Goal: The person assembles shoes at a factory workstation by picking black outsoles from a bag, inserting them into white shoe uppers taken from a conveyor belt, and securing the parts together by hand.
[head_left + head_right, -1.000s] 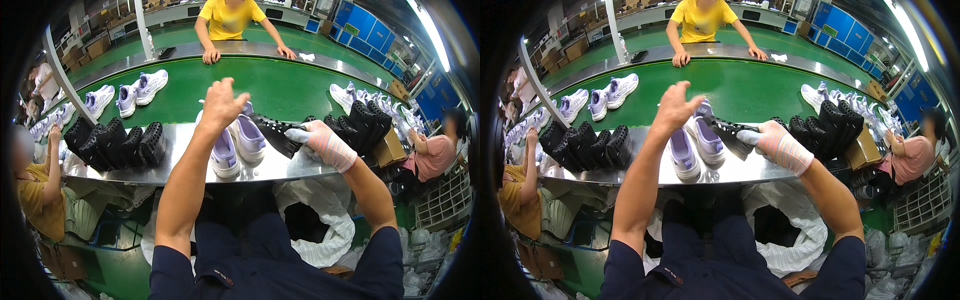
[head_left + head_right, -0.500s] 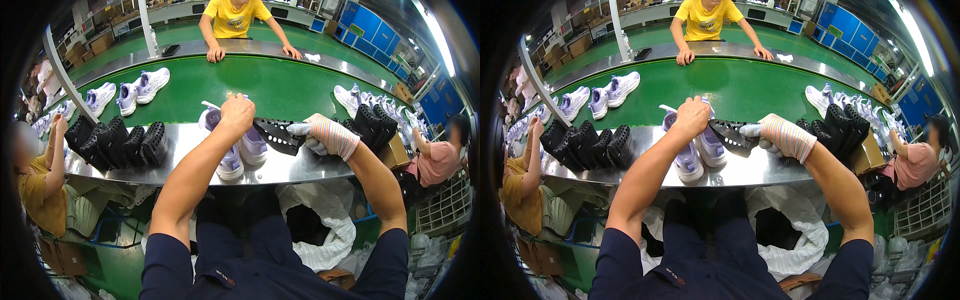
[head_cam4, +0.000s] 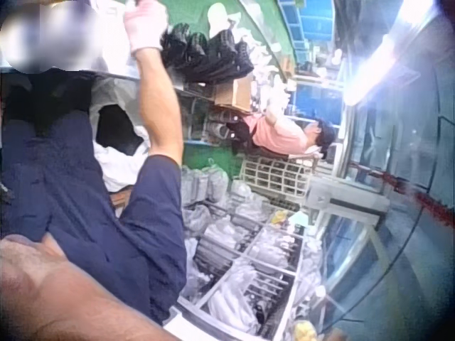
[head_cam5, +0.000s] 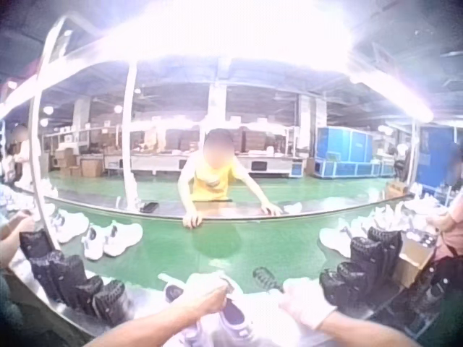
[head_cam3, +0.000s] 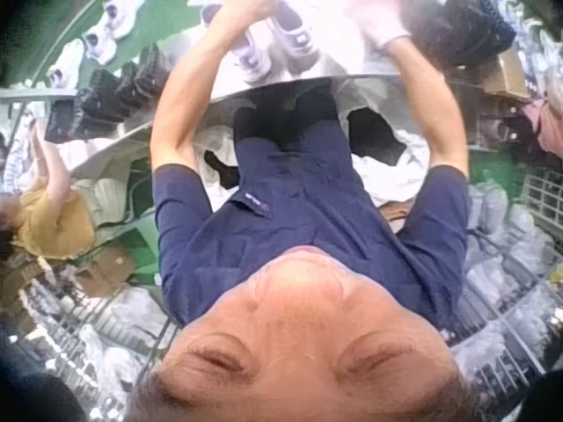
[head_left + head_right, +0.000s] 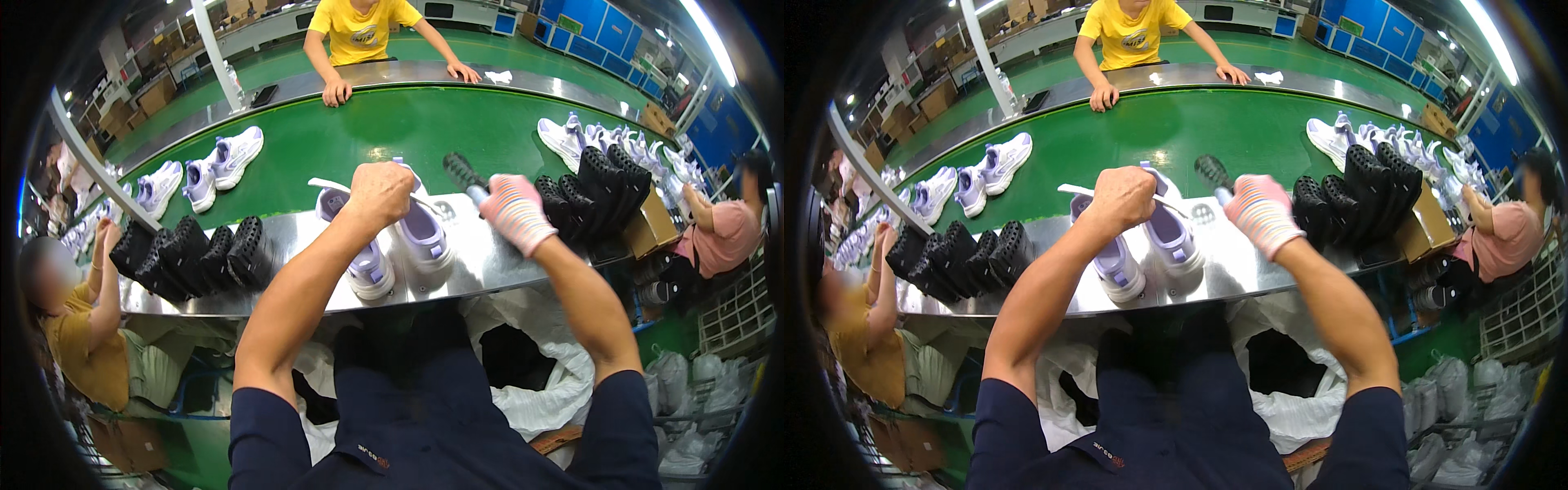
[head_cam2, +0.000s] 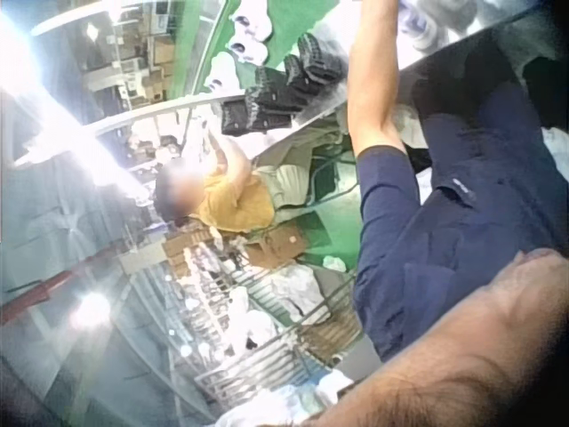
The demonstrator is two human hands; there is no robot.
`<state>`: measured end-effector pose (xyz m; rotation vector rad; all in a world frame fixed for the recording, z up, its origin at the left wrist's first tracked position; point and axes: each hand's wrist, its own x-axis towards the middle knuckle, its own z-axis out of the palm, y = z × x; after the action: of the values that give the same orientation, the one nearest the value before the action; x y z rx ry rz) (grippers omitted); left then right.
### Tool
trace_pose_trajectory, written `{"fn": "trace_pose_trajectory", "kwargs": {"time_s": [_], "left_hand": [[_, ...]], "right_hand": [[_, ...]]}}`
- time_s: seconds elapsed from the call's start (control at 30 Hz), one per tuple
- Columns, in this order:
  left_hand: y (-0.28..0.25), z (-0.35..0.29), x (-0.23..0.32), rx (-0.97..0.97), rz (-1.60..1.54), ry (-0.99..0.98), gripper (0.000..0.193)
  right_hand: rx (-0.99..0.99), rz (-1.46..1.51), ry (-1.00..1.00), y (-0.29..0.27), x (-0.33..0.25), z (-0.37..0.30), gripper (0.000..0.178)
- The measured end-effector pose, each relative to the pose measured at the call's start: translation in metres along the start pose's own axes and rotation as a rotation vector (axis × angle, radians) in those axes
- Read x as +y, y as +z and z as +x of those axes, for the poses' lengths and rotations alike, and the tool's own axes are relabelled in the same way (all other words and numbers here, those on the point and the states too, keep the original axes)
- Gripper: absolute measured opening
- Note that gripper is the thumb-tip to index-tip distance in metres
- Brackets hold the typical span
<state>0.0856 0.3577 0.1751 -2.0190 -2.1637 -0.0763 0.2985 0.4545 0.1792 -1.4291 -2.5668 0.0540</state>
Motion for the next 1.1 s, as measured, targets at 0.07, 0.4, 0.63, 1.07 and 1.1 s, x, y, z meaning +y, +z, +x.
{"fn": "trace_pose_trajectory", "kwargs": {"time_s": [0.07,0.4,0.63,1.07,1.1], "left_hand": [[0.002,0.004,0.002,0.076,0.032,0.155,0.015],[0.007,0.021,0.038,-0.319,0.184,0.379,0.025],[-0.001,0.037,0.040,-0.512,0.206,0.490,0.026],[0.024,0.020,0.041,-0.278,0.190,0.668,0.013],[0.033,0.020,0.037,-0.207,0.121,0.584,0.011]], "right_hand": [[-0.088,-0.047,0.066,0.023,-0.011,0.005,0.032],[-0.099,0.030,0.011,0.036,-0.017,-0.038,0.031],[-0.007,0.396,-0.481,0.042,-0.033,-0.101,0.053],[-0.138,0.290,-0.415,0.077,-0.062,-0.079,0.034],[-0.057,0.347,-0.422,0.078,-0.062,-0.081,0.033]]}}
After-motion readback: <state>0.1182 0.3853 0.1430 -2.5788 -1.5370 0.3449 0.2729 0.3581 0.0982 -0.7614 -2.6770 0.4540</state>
